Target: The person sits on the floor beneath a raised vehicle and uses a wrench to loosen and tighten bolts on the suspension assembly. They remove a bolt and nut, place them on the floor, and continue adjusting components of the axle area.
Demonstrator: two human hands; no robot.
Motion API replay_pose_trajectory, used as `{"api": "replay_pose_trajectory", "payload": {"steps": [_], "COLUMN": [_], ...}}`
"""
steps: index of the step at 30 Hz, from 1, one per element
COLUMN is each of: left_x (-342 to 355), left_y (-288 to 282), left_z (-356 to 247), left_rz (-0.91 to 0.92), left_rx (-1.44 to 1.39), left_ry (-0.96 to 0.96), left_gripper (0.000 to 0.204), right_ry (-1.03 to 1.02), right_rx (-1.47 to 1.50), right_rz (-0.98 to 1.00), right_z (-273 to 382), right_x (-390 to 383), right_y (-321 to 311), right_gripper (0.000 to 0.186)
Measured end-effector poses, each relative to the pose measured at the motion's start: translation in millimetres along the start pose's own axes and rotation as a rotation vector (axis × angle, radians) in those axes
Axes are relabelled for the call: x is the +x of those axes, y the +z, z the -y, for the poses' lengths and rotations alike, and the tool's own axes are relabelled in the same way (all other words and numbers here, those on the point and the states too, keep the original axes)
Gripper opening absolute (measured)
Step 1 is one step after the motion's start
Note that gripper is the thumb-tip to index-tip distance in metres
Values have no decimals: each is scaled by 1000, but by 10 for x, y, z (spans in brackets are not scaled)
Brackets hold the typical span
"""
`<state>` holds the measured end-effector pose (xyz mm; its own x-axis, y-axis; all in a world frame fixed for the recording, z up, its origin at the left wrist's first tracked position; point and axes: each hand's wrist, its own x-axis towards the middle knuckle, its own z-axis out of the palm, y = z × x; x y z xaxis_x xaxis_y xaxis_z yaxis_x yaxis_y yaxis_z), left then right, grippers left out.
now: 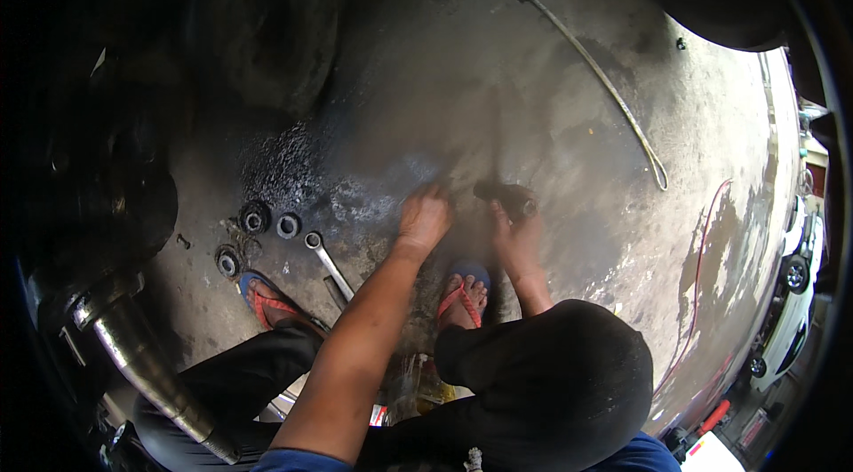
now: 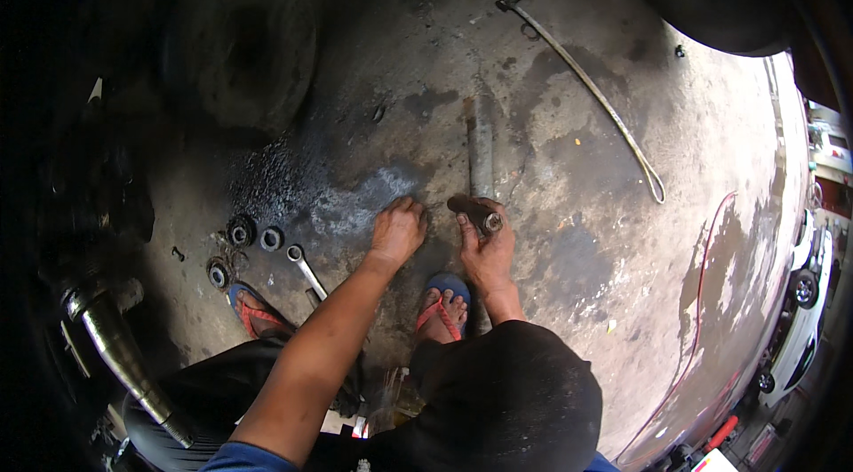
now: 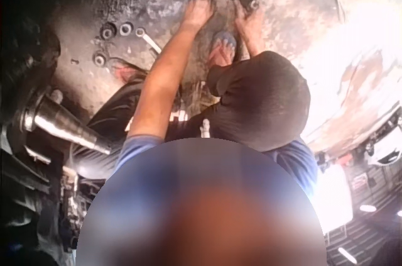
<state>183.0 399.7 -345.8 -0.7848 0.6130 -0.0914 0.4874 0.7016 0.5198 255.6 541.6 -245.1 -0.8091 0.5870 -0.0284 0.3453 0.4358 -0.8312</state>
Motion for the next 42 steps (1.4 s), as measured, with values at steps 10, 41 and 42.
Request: {"api": "replay_pose_trajectory", "payload": {"steps": [10, 41, 42], "left_x": [113, 242, 245], "left_y": [-19, 28, 24], "left_z": [-54, -77, -78], "left_rz": [67, 90, 59], "left_rx": [-49, -40, -63], "left_ry": [-119, -78, -54], "left_gripper": [13, 12, 11], "right_ry": [86, -72, -57], "right_rx": [-75, -60, -175], "right_rz": [63, 85, 161], "right_z": [-45, -90, -121], "right_x": [33, 195, 211], "right_y": [-33, 204, 224], "right_gripper": [26, 28, 29]}}
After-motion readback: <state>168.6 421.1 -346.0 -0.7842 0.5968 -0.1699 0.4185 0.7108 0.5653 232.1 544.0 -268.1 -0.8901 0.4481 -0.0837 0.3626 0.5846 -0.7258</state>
